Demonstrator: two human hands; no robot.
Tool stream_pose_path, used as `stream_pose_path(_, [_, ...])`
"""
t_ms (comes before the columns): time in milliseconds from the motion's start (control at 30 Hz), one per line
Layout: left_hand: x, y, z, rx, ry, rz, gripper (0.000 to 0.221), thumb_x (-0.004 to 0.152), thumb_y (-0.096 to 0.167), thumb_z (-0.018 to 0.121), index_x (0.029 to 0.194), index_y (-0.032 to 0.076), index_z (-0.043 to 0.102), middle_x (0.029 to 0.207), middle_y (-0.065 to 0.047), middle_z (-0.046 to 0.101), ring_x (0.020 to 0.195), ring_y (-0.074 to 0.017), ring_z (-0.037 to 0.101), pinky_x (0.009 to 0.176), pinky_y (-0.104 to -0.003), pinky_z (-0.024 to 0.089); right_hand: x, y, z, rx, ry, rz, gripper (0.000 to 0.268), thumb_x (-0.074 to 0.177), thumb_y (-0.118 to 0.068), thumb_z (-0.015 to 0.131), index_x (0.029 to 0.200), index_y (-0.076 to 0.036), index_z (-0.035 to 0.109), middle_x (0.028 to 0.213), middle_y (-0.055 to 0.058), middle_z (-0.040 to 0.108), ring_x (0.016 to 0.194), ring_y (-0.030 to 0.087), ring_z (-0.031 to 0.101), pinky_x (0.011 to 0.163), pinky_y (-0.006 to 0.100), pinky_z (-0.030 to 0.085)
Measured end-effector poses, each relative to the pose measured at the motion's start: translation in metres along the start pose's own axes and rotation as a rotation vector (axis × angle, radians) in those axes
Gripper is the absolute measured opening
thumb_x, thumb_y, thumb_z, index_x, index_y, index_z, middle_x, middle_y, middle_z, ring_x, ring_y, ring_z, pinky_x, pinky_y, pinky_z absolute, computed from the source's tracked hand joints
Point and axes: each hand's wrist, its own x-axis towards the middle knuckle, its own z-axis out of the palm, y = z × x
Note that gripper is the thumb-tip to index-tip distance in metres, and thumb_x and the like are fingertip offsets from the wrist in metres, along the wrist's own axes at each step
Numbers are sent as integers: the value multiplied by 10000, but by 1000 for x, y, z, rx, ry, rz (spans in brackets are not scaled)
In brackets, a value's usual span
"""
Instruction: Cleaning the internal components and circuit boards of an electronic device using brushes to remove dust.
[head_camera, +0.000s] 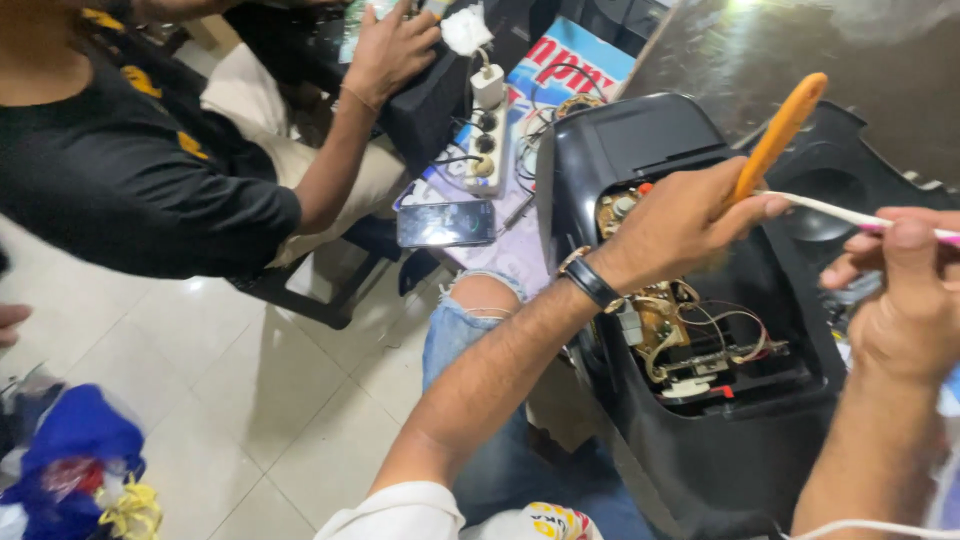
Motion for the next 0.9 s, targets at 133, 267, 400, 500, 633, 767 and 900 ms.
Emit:
stream_pose_path(133, [0, -1, -2, -8, 47, 123, 419, 927, 553, 462, 888, 141, 528, 757, -60, 668, 710, -300, 669, 636, -426, 430, -5, -26, 24, 76, 76, -85, 270, 1133, -271, 749, 1089, -86, 557, 834, 115, 598, 600, 153, 582, 501, 285, 534])
stream_pose_path(267, [-6, 5, -8, 25, -80, 141, 350, 946, 475, 547, 851, 141, 496, 665, -14, 570, 588, -195, 546, 553, -374, 396, -9, -38, 29, 81, 67, -150, 448, 1037, -432, 785, 980, -47, 564, 732, 118, 544, 521, 176, 521, 453, 281, 469])
stream_pose_path(400, [-6, 3, -10, 131, -160, 140, 324, 954, 376, 654, 834, 148, 457, 646, -17, 558, 588, -224, 559, 542, -399, 399, -4, -38, 30, 106, 99, -164, 460, 1025, -447, 771, 916, -60, 548, 794, 85, 560, 580, 118, 546, 445, 281, 488])
stream_pose_path(500, [-6, -5, -6, 169, -187, 157, 303, 985, 372, 622, 852, 149, 465, 686, -18, 576, 603, -207, 532, 539, -387, 408, -2, -39, 28, 78, 120, -164, 446, 1043, -425, 755, 897, -65, 535, 811, 89, 568, 585, 120, 540, 435, 285, 480])
stream_pose_path(633, [-5, 2, -11, 131, -195, 136, 341, 988, 434, 575, 831, 154, 462, 647, -6, 537, 583, -198, 513, 535, -384, 385, 0, -41, 28, 50, 88, -175, 451, 1045, -416, 767, 914, -45, 546, 839, 102, 581, 600, 135, 541, 442, 287, 480])
stream_pose_path(767, [-6, 2, -9, 58, -156, 160, 401, 1001, 508, 401, 889, 168, 581, 647, 54, 605, 546, -117, 602, 491, -299, 469, -1, -37, 25, 34, 42, -174, 301, 1101, -245, 681, 954, -46, 509, 771, 123, 523, 525, 174, 490, 433, 296, 439])
stream_pose_path(900, [-3, 1, -9, 16, 1, 160, 442, 1024, 540, 294, 917, 191, 543, 699, 86, 438, 556, -52, 399, 475, -202, 381, 0, -38, 20, -55, 10, -276, 253, 1145, -181, 635, 1023, -11, 493, 836, 177, 520, 556, 221, 498, 470, 328, 455])
